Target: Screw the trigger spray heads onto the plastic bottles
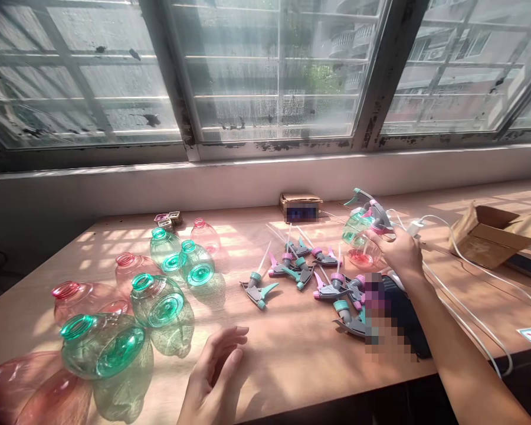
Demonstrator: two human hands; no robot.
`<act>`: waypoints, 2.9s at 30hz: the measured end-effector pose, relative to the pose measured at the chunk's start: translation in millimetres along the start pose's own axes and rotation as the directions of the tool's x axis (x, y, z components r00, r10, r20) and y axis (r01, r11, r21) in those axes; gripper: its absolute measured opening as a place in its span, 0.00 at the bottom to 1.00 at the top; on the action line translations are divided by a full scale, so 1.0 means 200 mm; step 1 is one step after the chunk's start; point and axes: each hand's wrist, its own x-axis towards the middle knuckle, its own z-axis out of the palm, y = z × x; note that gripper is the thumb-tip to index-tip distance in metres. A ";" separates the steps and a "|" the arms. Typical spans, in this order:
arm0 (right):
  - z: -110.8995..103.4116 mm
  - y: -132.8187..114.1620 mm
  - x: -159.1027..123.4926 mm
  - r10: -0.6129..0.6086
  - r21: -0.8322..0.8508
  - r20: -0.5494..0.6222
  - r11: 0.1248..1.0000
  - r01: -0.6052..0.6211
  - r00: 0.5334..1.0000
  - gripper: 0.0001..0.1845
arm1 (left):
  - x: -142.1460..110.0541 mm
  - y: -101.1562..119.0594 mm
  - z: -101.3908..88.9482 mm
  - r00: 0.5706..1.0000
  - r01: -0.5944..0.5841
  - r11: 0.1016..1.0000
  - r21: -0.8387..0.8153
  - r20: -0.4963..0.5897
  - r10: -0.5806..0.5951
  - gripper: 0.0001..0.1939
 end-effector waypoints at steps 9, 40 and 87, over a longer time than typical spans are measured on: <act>-0.05 -0.03 -0.09 0.103 0.125 0.110 0.985 -0.117 0.989 0.23 | 0.00 -0.01 0.00 1.000 -0.024 1.000 0.015 0.009 0.024 0.16; 0.01 -0.65 -1.21 -0.452 0.273 0.633 0.890 0.365 0.629 0.37 | 0.18 0.10 -0.25 0.704 -0.313 0.818 0.483 -0.460 0.541 0.37; -0.12 -0.17 -1.30 -0.290 0.016 0.198 0.956 0.293 0.936 0.30 | 0.08 -0.20 -0.11 0.939 -0.045 0.928 0.370 -0.300 0.166 0.37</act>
